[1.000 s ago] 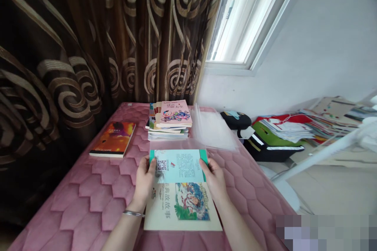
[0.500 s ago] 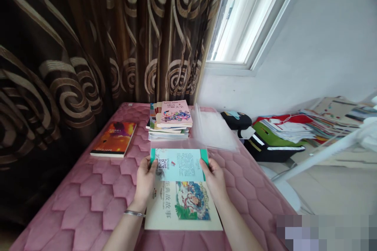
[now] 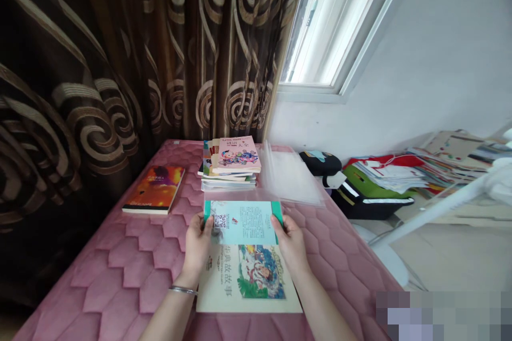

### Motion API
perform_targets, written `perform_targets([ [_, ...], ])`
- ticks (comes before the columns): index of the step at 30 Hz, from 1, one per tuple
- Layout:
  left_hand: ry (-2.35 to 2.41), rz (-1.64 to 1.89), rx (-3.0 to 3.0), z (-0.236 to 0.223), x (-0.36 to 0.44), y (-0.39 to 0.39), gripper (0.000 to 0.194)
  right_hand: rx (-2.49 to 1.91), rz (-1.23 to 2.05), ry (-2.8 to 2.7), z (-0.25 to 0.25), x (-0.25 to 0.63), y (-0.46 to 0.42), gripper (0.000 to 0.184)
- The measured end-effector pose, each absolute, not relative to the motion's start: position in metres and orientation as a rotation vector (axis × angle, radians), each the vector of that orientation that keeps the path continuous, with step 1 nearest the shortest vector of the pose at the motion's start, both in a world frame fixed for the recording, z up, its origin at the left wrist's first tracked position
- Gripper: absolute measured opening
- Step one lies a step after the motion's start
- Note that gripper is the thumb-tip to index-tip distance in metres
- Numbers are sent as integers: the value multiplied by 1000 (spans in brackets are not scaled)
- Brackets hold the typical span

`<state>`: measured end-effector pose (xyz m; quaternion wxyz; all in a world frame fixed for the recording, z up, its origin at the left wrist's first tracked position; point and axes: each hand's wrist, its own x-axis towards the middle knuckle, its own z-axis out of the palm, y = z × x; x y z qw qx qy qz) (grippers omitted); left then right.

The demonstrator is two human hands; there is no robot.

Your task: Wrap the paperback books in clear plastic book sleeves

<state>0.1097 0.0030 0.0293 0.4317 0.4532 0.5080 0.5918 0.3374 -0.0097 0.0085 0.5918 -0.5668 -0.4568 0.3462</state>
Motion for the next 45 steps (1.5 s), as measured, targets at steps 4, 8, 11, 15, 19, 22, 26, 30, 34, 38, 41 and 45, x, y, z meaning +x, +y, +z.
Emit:
perform_targets([
  [4,1274,1474,1128,31,110,3,46,-1317,795,-1050,12,336,-10,43],
  [8,1276,1470,1112,31,111,2,48,-1315,796,-1056,11,337,-10,41],
  [11,1276,1478,1106,29,111,2,48,-1305,842,-1027,8,337,-11,38],
  [15,1283,1473,1117,30,111,2,45,-1273,895,-988,6,339,-10,38],
  [19,1292,1460,1123,35,111,-2,40,-1239,910,-999,3,340,-9,34],
  [22,1303,1461,1119,39,111,-5,33,-1230,899,-995,3,339,-8,34],
  [26,1252,1454,1116,39,111,-5,30,-1236,865,-1002,3,338,-8,35],
  [30,1257,1448,1117,38,111,-4,30,-1250,850,-1012,3,337,-7,37],
  [34,1249,1446,1112,38,111,-3,34,-1255,834,-1002,2,337,-7,38],
  [38,1250,1446,1126,37,111,-3,35,-1267,821,-1020,2,337,-6,38],
  [41,1259,1435,1144,36,111,-3,35,-1264,813,-1029,3,337,-6,38],
  [45,1256,1439,1163,34,110,-2,35,-1277,809,-1034,6,336,-7,39],
])
